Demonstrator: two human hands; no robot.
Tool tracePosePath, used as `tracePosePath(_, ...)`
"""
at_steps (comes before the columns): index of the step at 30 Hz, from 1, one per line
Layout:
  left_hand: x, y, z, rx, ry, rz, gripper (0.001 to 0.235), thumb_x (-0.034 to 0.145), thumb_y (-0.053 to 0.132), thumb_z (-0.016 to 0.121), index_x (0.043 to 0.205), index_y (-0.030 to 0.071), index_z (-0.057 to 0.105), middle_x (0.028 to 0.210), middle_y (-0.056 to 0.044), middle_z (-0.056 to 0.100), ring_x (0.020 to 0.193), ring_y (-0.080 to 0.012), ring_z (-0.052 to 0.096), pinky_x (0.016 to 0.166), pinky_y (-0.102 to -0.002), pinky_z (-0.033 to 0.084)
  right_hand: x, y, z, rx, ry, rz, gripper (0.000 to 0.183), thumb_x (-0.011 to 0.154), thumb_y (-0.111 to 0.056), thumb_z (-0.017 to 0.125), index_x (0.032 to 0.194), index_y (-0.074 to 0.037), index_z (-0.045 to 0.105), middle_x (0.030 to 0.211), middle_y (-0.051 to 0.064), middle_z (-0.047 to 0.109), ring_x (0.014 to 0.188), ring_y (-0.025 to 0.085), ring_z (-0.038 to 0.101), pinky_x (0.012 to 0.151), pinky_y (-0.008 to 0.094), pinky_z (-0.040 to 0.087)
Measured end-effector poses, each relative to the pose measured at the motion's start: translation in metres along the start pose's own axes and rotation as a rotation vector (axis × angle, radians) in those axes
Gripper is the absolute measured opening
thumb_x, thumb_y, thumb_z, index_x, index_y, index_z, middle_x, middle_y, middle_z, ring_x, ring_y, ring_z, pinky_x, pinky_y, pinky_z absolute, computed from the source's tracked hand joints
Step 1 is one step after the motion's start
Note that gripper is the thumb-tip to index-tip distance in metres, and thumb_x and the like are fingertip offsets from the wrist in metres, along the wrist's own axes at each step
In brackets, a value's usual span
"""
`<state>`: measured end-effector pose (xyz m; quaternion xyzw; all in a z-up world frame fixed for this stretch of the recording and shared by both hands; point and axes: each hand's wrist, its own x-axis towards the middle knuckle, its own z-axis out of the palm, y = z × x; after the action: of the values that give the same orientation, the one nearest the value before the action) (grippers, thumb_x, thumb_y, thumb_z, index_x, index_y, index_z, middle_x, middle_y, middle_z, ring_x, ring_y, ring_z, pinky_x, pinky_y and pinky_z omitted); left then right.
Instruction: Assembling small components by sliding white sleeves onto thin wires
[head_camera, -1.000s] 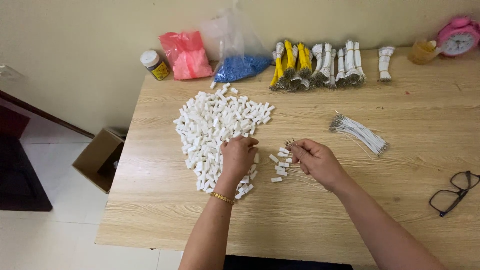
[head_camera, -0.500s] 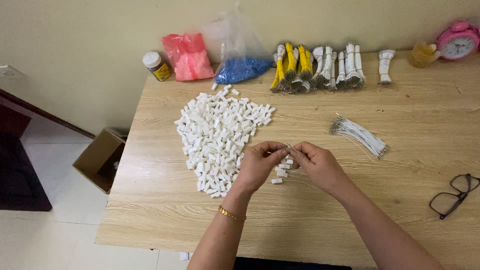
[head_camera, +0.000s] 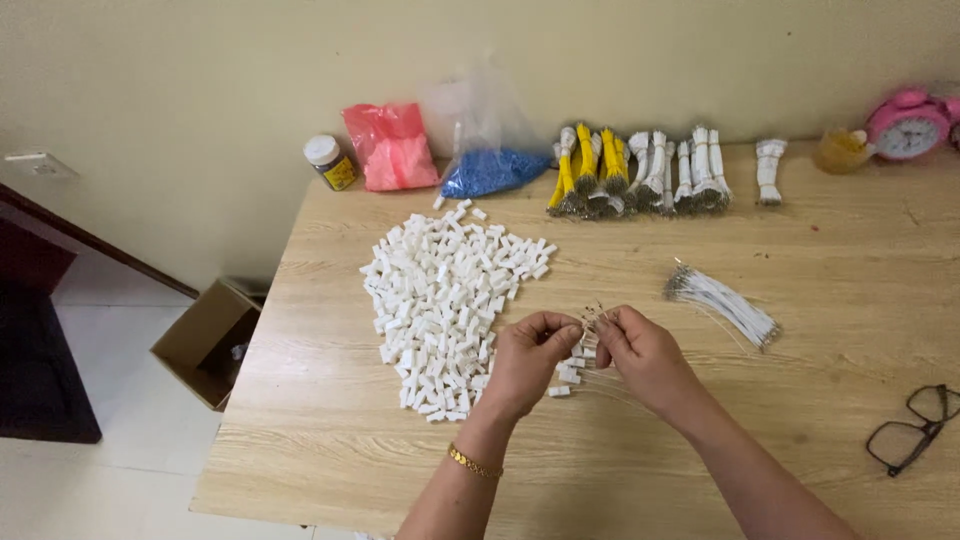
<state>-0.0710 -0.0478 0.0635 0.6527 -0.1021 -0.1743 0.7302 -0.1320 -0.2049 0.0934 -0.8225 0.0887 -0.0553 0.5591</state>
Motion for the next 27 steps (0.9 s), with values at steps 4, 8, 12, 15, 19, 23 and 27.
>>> tracePosePath(4,0.004,-0.009,0.003,-0.070,0.005,-0.019,0.014,0.086,0.012,0.075,0.095,0.002,0.073,0.075,-0.008,0.066,0.068,-0.0108,0.061,0.064,-0.023,0.053,0.004,0.002,-0.001,0.108,-0.006,-0.016,0.014,0.093,-0.017,0.061,0.089,-0.005,0.066,0.055,0.008,0.059,0.054,0.015,0.048,0.054,0.027,0.043)
tracePosePath(8,0.011,-0.028,0.006,-0.214,0.012,-0.075,0.018,0.086,0.011,0.075,0.100,0.001,0.071,0.085,-0.010,0.068,0.075,-0.0127,0.064,0.070,-0.025,0.057,0.004,-0.017,-0.006,0.131,-0.018,0.003,0.009,0.090,-0.010,0.064,0.090,-0.003,0.070,0.060,0.002,0.054,0.058,0.012,0.044,0.054,0.024,0.037)
tracePosePath(12,0.003,-0.014,0.008,-0.381,0.028,-0.133,0.024,0.085,0.005,0.073,0.108,0.000,0.068,0.092,-0.011,0.069,0.080,-0.0169,0.069,0.077,-0.031,0.061,0.001,-0.025,-0.008,0.188,0.037,0.017,0.009,0.086,-0.007,0.068,0.091,-0.002,0.073,0.061,0.002,0.058,0.057,0.009,0.043,0.053,0.021,0.036)
tracePosePath(15,-0.003,0.008,0.008,-0.531,0.083,-0.134,0.024,0.087,-0.002,0.066,0.112,0.000,0.064,0.096,-0.012,0.069,0.085,-0.0227,0.071,0.082,-0.037,0.060,0.002,-0.019,-0.010,0.116,0.103,-0.011,0.009,0.084,-0.008,0.071,0.090,-0.002,0.073,0.067,0.008,0.065,0.065,0.012,0.052,0.058,0.025,0.048)
tracePosePath(19,0.005,-0.002,0.002,-0.702,0.116,-0.163,0.023,0.087,-0.003,0.065,0.110,0.003,0.061,0.099,-0.011,0.071,0.085,-0.0249,0.072,0.083,-0.039,0.060,-0.001,-0.016,-0.010,0.051,0.137,-0.034,0.010,0.082,-0.010,0.073,0.089,-0.002,0.074,0.069,0.016,0.070,0.064,0.013,0.059,0.060,0.028,0.053)
tracePosePath(23,0.002,-0.003,0.003,-0.856,0.054,-0.191,0.024,0.087,-0.004,0.064,0.108,0.008,0.063,0.106,-0.013,0.072,0.092,-0.0360,0.071,0.084,-0.051,0.059,-0.001,-0.008,-0.006,-0.006,0.142,-0.074,0.012,0.080,-0.010,0.076,0.087,-0.001,0.073,0.072,0.018,0.069,0.066,0.018,0.066,0.061,0.030,0.056)
tracePosePath(27,0.001,0.003,0.006,-0.912,0.057,-0.200,0.025,0.088,-0.005,0.061,0.108,0.009,0.063,0.110,-0.012,0.071,0.098,-0.0362,0.069,0.086,-0.050,0.058,-0.007,-0.019,-0.005,-0.067,0.181,-0.048,0.012,0.079,-0.014,0.077,0.084,-0.003,0.073,0.068,0.017,0.068,0.063,0.016,0.064,0.058,0.031,0.054)
